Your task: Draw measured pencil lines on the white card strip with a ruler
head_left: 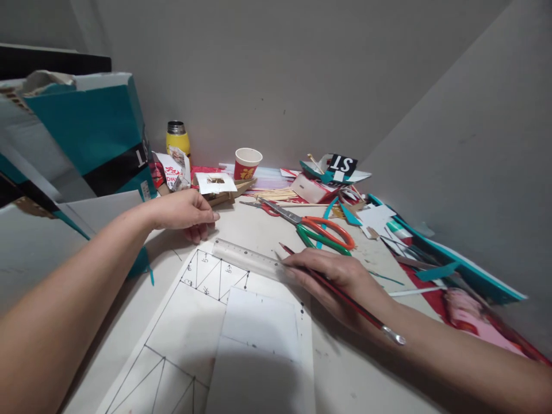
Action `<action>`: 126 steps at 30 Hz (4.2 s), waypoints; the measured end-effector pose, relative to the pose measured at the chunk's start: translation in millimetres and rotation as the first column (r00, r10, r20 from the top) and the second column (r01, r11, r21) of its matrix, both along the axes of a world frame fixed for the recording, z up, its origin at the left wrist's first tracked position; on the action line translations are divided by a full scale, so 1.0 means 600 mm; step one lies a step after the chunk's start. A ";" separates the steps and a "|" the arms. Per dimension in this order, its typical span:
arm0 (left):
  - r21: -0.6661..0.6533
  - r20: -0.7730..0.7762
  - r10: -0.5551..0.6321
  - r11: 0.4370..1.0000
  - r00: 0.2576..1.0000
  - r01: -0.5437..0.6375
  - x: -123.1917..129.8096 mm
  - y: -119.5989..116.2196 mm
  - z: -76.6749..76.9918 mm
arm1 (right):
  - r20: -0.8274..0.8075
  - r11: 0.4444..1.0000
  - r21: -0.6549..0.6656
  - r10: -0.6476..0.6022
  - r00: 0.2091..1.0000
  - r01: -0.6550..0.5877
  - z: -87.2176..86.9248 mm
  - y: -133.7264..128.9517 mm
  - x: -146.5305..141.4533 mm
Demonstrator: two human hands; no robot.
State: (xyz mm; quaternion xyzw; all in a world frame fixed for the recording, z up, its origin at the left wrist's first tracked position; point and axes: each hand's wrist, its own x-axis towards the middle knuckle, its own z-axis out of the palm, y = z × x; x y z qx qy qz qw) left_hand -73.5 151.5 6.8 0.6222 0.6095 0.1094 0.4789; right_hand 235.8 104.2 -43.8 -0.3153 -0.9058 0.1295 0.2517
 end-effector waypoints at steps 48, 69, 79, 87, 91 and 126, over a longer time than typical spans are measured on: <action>0.013 -0.018 -0.028 1.000 0.999 0.028 0.001 0.001 -0.009 | 0.039 0.993 -0.121 0.005 0.999 -0.001 -0.006 0.013 -0.049; -0.019 0.029 -0.075 0.997 0.997 0.075 0.014 0.007 -0.006 | 0.010 0.998 -0.058 -0.033 0.999 0.034 0.036 -0.027 0.036; -0.042 0.093 -0.325 0.943 0.941 0.330 0.068 -0.024 -0.005 | -0.021 0.991 -0.135 -0.009 1.000 0.006 0.000 -0.039 0.046; -0.043 0.060 -0.384 0.921 0.921 0.387 0.075 -0.026 -0.010 | 0.002 0.993 -0.121 0.010 1.000 -0.010 -0.001 -0.039 0.051; -0.060 0.058 -0.380 0.922 0.923 0.383 0.075 -0.025 -0.009 | 0.008 0.995 -0.096 0.006 1.000 -0.005 0.004 -0.039 0.052; -0.064 0.103 -0.421 0.901 0.901 0.429 0.074 -0.029 -0.019 | 0.023 0.996 -0.089 -0.028 0.999 0.030 0.000 -0.040 0.061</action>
